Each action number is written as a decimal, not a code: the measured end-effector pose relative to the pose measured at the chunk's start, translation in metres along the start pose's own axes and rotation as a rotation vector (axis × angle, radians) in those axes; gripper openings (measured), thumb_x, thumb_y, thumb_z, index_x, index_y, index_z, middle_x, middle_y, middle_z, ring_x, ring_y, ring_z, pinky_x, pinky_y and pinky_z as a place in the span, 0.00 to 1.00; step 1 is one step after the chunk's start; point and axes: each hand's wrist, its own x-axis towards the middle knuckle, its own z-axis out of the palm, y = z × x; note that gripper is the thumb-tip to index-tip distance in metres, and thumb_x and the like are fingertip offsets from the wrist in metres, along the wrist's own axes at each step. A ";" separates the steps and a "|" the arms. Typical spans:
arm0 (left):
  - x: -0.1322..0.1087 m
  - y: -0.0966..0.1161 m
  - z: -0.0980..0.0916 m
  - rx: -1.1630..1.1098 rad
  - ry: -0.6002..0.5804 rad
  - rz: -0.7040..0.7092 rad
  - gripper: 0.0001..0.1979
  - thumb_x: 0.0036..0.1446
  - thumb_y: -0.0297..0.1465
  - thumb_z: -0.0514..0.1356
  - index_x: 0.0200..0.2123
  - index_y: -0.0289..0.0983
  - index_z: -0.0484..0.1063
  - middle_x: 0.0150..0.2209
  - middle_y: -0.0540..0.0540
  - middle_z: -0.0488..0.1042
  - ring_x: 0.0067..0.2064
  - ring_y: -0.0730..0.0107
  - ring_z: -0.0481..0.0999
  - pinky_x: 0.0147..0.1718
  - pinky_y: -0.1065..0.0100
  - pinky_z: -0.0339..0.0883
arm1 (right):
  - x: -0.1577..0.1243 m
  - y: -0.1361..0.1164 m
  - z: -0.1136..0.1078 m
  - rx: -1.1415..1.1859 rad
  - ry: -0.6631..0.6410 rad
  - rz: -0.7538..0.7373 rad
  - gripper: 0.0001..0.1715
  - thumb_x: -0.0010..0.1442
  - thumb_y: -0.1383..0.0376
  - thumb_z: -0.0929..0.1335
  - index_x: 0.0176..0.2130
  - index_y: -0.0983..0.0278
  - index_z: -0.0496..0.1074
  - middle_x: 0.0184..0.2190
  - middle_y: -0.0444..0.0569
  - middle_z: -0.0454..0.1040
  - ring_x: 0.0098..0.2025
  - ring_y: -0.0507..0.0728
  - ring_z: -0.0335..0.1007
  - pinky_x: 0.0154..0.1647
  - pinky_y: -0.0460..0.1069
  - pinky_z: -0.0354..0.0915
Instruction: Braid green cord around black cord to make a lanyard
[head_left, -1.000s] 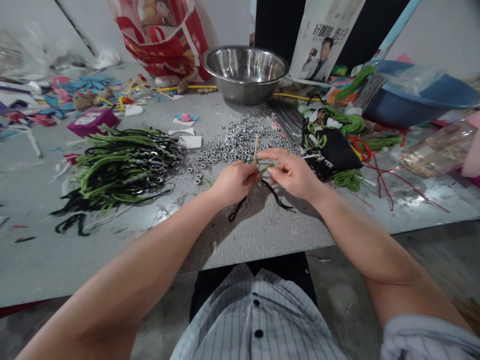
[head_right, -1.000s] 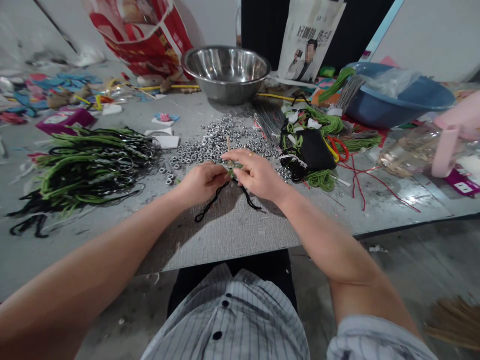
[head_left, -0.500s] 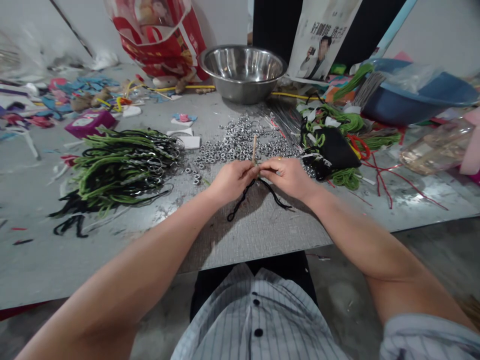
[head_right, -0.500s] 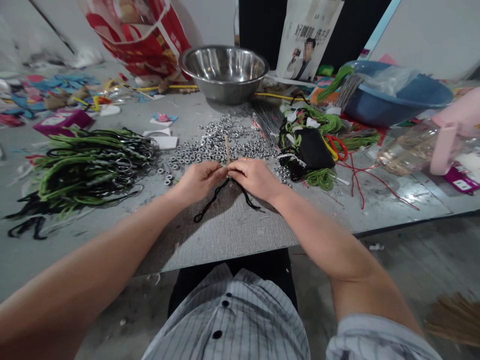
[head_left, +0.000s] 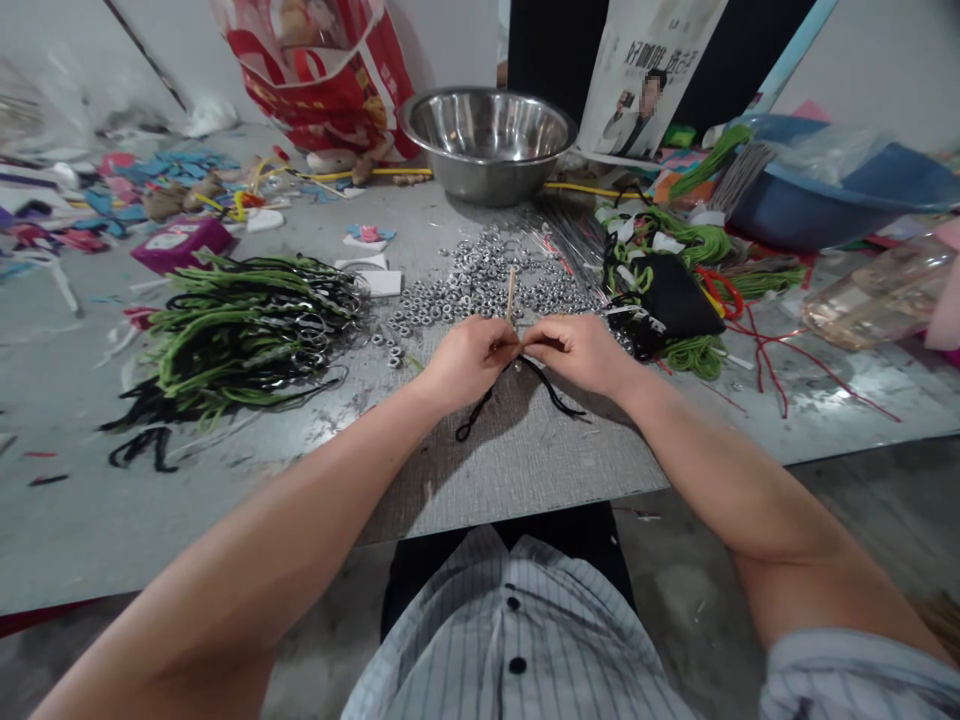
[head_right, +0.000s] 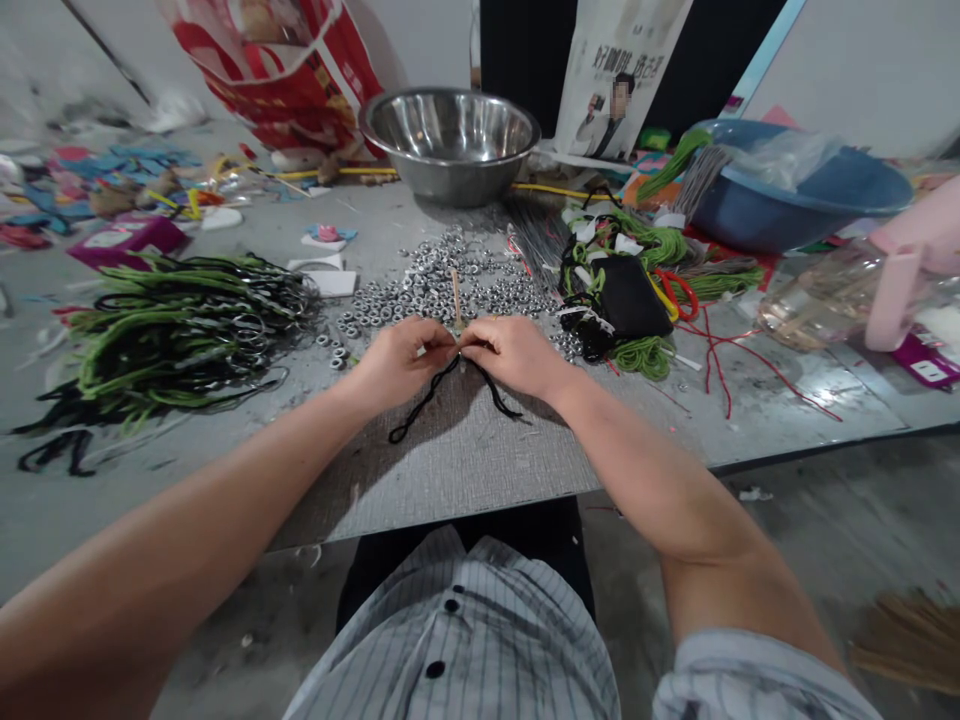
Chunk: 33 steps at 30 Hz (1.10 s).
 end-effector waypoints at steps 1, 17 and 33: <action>0.000 0.000 0.000 -0.001 -0.002 0.000 0.05 0.54 0.27 0.56 0.26 0.36 0.70 0.25 0.50 0.71 0.31 0.72 0.68 0.32 0.70 0.61 | 0.000 0.001 0.000 -0.001 0.004 -0.022 0.08 0.58 0.66 0.65 0.32 0.64 0.74 0.30 0.47 0.74 0.33 0.52 0.68 0.38 0.48 0.60; 0.000 0.000 -0.003 0.274 -0.185 0.038 0.08 0.50 0.27 0.56 0.30 0.37 0.75 0.28 0.47 0.76 0.34 0.63 0.71 0.36 0.63 0.63 | -0.002 0.006 -0.006 -0.213 -0.176 0.067 0.07 0.53 0.69 0.67 0.30 0.64 0.76 0.37 0.50 0.71 0.39 0.55 0.67 0.42 0.50 0.59; -0.001 0.002 -0.002 0.311 -0.154 0.049 0.07 0.51 0.29 0.56 0.30 0.36 0.74 0.28 0.46 0.75 0.35 0.64 0.70 0.37 0.62 0.61 | -0.001 0.008 -0.001 -0.152 -0.129 0.053 0.06 0.54 0.69 0.66 0.29 0.65 0.74 0.34 0.50 0.71 0.37 0.55 0.66 0.39 0.50 0.59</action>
